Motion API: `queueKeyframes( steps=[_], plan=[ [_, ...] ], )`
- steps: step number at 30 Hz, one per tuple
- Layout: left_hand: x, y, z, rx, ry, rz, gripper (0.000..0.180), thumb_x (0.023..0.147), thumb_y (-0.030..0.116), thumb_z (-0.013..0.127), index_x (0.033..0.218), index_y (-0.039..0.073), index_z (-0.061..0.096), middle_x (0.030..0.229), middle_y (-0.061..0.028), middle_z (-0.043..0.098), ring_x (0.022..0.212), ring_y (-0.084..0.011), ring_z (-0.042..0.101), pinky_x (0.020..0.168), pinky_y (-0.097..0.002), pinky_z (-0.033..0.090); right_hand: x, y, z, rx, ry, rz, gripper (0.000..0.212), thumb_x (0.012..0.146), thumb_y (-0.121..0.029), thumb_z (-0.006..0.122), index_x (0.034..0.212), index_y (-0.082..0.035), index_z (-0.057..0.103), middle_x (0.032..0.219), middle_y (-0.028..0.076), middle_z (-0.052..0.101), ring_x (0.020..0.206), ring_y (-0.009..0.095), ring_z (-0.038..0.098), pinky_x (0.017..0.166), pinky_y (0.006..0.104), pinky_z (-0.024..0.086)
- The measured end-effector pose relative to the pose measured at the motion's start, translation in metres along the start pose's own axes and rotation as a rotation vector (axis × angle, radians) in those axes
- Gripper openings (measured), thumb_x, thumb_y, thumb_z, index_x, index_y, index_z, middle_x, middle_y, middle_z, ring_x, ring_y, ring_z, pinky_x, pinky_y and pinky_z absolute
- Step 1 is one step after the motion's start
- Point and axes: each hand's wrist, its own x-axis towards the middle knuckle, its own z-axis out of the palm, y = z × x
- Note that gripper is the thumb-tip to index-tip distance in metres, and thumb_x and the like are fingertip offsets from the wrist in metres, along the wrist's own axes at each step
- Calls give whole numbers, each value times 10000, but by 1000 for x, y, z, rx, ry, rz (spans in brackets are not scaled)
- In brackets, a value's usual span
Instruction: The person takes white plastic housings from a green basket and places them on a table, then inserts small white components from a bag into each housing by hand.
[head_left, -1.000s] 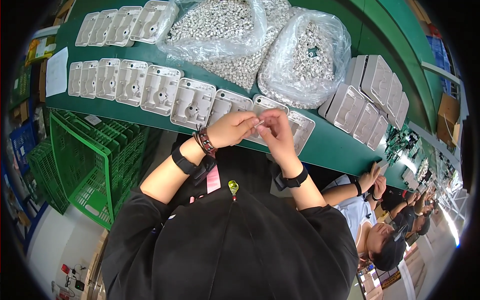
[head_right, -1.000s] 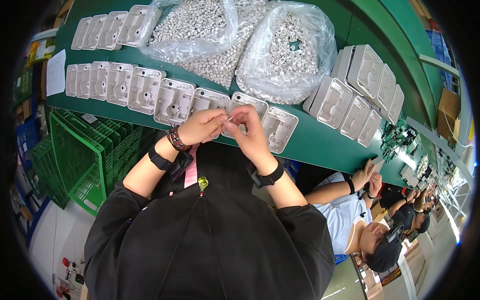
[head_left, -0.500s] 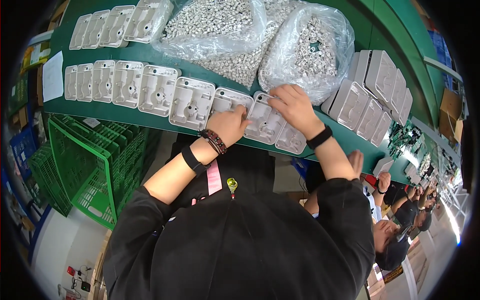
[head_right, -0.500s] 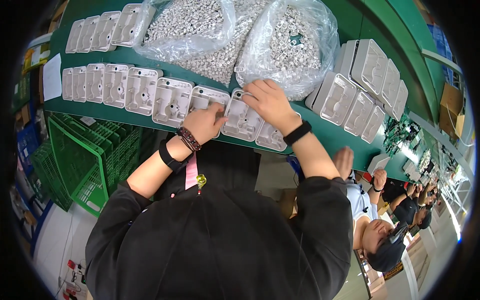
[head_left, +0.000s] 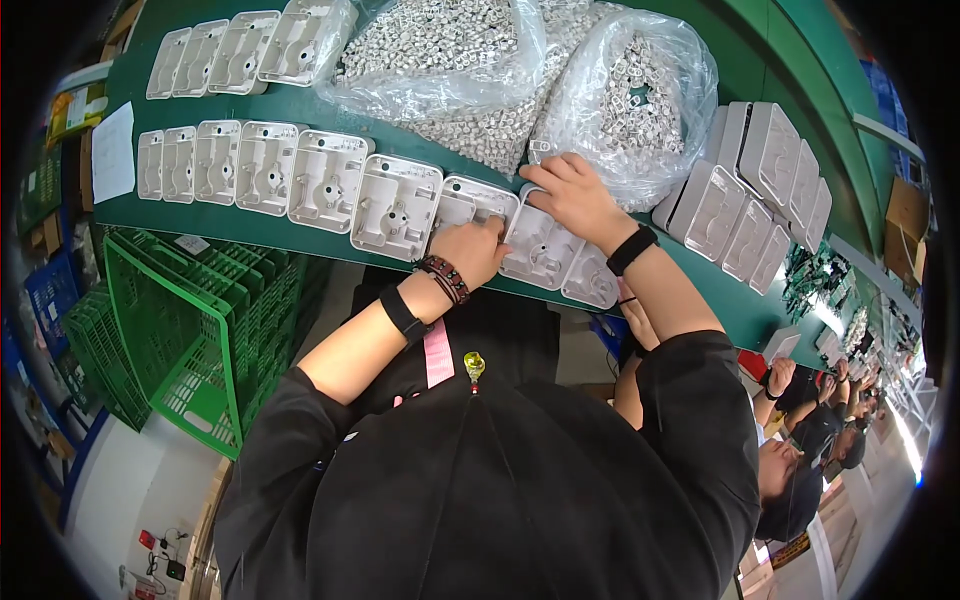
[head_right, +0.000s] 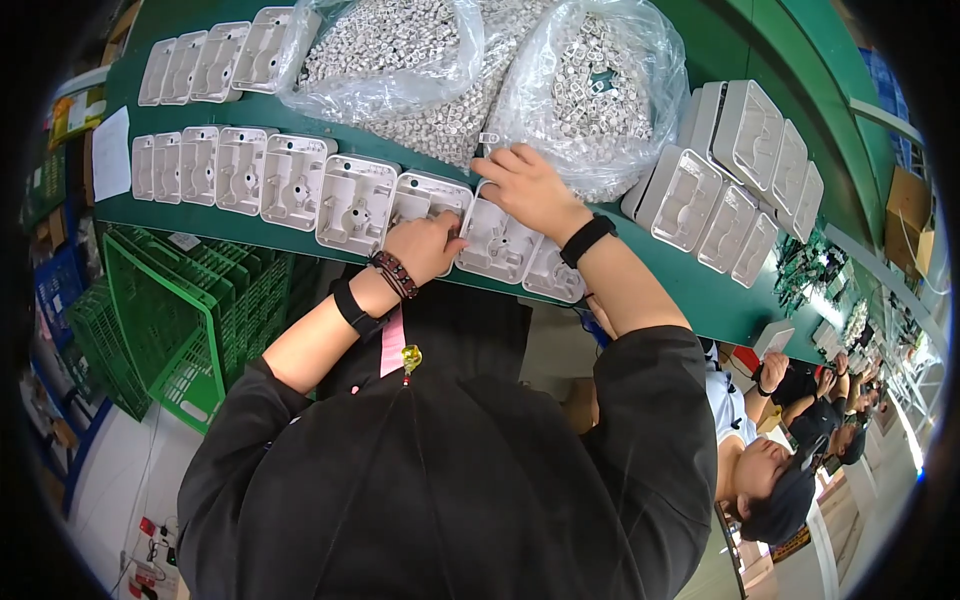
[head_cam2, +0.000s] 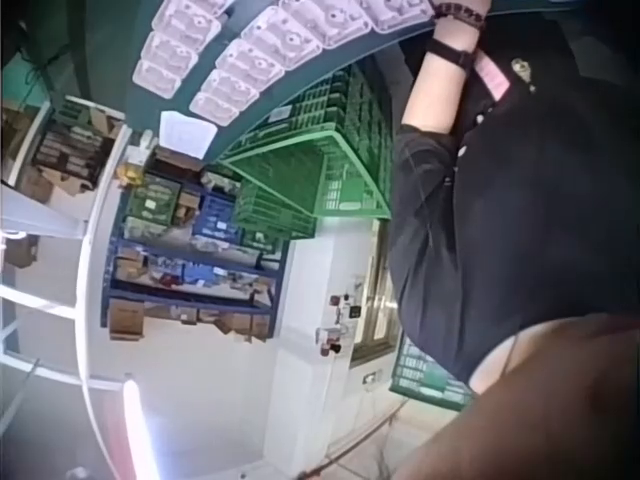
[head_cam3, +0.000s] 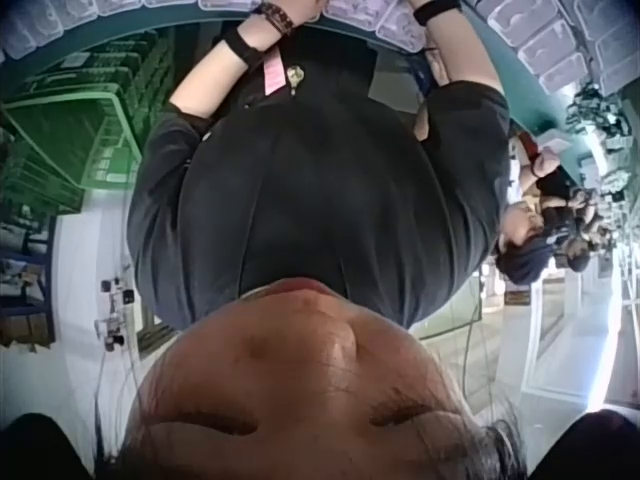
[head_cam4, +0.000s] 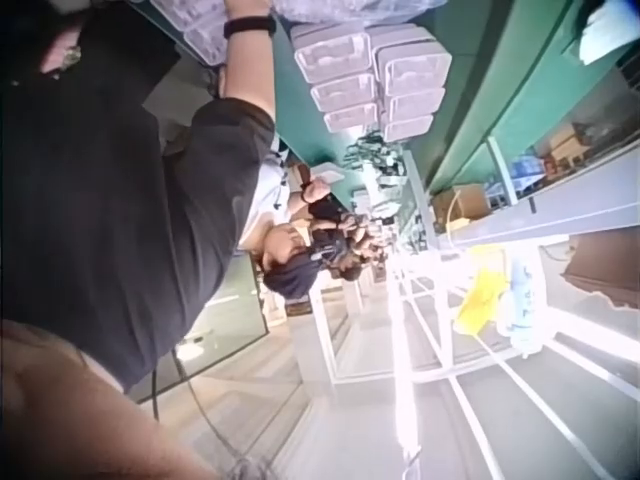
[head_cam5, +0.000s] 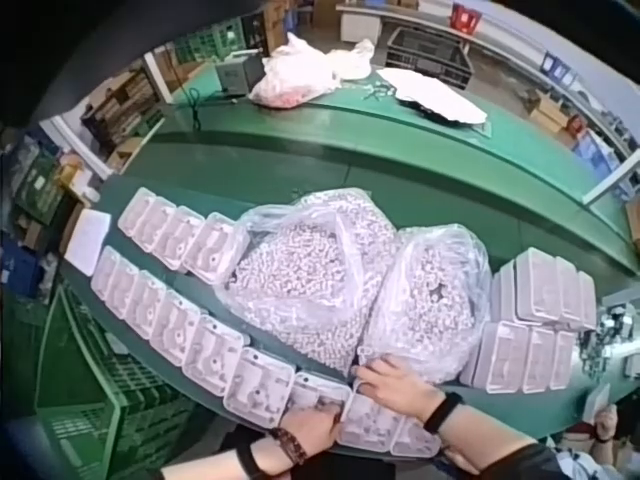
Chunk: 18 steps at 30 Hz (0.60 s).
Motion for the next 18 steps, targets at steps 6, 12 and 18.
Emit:
queueKeyframes(
  steps=[6,12,18],
  plan=[
    [1,-1,5,-12,5,-24,232,780,297,578,864,87,527,672,-142,610,644,-327,603,578,-435,468,-2,-15,-11,-75,89,98,111,655,-150,567,714,-108,651,1077,-31,524,985,159,474,814,324,376],
    [-2,-2,0,4,-17,2,235,785,287,569,875,75,523,679,-143,613,649,-327,605,586,-434,470,-21,-31,-35,126,-18,401,156,688,-105,554,796,-137,663,1176,18,477,1075,207,429,881,381,338],
    [-8,-9,-1,-40,-7,71,264,800,310,552,948,97,505,686,-140,616,655,-335,601,581,-444,462,-23,-59,-21,158,115,717,205,694,-72,551,840,-150,673,1183,38,466,1070,248,425,877,385,338]
  ],
)
